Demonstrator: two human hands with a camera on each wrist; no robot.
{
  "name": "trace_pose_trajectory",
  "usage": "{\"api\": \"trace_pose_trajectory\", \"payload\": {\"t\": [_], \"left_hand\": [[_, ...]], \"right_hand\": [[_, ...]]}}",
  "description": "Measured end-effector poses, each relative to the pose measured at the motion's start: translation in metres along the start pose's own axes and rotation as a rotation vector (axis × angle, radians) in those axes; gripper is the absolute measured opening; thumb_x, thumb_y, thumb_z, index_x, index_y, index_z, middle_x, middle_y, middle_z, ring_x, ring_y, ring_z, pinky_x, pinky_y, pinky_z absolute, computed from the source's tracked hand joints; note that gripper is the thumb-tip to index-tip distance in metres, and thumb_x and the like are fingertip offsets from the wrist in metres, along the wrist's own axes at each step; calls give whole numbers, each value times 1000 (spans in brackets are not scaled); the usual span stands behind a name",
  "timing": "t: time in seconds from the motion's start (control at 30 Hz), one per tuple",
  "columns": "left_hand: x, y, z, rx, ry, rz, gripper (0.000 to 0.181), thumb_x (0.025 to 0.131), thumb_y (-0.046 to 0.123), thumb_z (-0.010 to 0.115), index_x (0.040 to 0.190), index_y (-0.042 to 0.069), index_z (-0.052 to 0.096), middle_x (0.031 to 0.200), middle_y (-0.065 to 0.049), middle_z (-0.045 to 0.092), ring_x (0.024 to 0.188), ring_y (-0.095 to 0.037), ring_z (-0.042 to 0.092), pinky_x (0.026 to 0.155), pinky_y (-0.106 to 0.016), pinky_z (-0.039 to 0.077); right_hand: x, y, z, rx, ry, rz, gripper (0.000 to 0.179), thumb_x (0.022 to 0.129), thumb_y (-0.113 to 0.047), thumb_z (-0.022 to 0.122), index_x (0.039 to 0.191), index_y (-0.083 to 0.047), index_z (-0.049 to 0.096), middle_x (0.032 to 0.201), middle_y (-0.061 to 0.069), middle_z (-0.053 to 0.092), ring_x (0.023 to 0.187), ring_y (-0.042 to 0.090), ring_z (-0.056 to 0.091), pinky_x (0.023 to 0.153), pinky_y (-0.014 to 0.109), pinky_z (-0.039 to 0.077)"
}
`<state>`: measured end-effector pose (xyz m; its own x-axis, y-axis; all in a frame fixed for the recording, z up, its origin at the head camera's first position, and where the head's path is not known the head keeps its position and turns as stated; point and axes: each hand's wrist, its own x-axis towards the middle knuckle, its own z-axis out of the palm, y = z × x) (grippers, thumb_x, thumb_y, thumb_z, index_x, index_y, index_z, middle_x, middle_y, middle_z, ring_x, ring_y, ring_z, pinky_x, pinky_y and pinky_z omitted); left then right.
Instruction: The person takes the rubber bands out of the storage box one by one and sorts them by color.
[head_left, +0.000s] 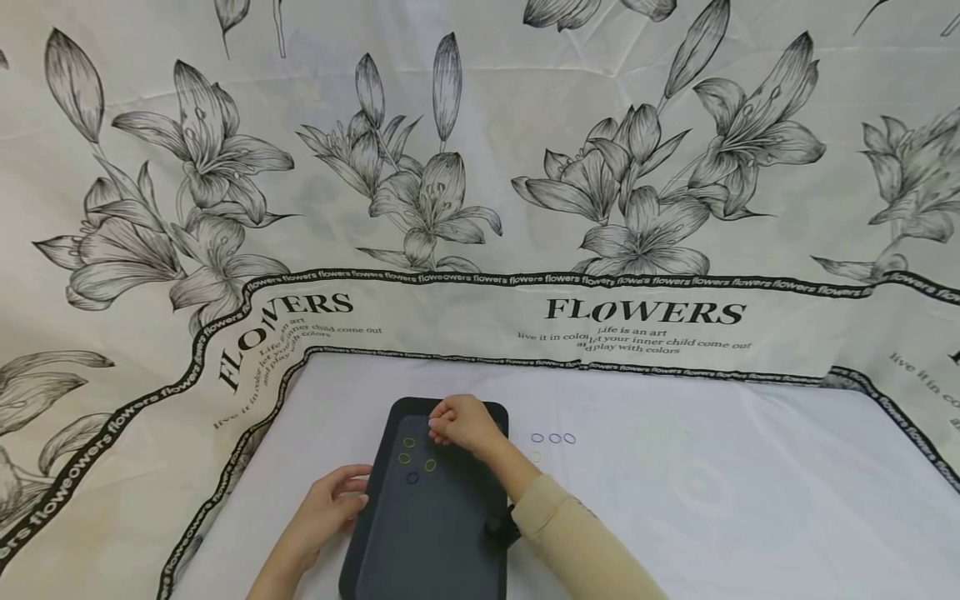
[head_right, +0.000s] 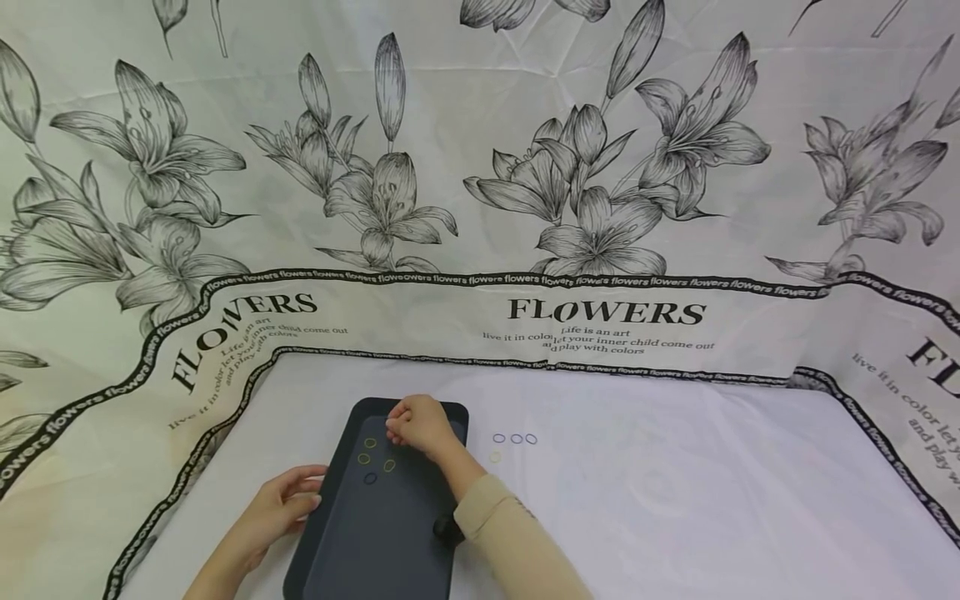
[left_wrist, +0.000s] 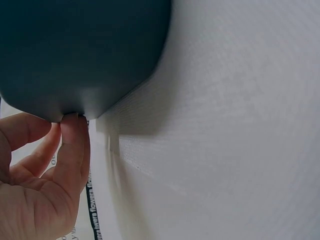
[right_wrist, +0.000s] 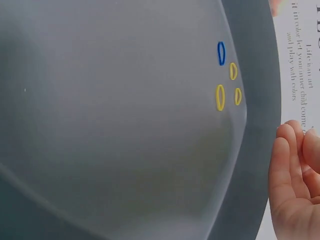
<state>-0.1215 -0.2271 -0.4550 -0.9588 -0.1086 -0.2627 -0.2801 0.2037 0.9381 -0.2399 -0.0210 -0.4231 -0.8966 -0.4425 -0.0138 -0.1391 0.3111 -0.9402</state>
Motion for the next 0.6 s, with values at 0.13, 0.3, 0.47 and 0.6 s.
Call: {"api": "trace_pose_trajectory", "payload": {"t": [0.13, 0.3, 0.47, 0.6], "left_hand": [[0, 0, 0, 0, -3, 0, 44, 82, -5, 55, 126, -4, 51, 104, -14, 61, 82, -22, 61, 62, -36, 50], [1, -1, 0, -4, -1, 1, 44, 82, -5, 56, 126, -4, 51, 103, -13, 61, 81, -22, 61, 61, -36, 50], [0, -2, 0, -12, -7, 2, 44, 83, -4, 55, 126, -4, 51, 104, -14, 61, 82, -22, 61, 62, -35, 50], [-1, -1, -1, -11, -12, 8, 44, 83, -4, 55, 126, -4, 51, 104, -14, 61, 82, -22, 61, 61, -34, 50]], "right_hand": [[-3, -4, -4, 20, -19, 29, 8, 87, 2, 60, 87, 10, 64, 70, 13, 67, 60, 16, 63, 63, 37, 54], [-6, -8, -11, 54, -36, 56, 14, 87, 1, 61, 93, 13, 64, 73, 13, 67, 63, 16, 64, 67, 40, 54], [-10, -12, -18, 70, -45, 81, 16, 87, 0, 61, 96, 13, 63, 74, 12, 67, 64, 15, 64, 68, 39, 54], [-14, -14, -24, 68, -45, 94, 16, 88, -1, 60, 96, 13, 63, 73, 10, 66, 64, 15, 63, 69, 39, 54]]}}
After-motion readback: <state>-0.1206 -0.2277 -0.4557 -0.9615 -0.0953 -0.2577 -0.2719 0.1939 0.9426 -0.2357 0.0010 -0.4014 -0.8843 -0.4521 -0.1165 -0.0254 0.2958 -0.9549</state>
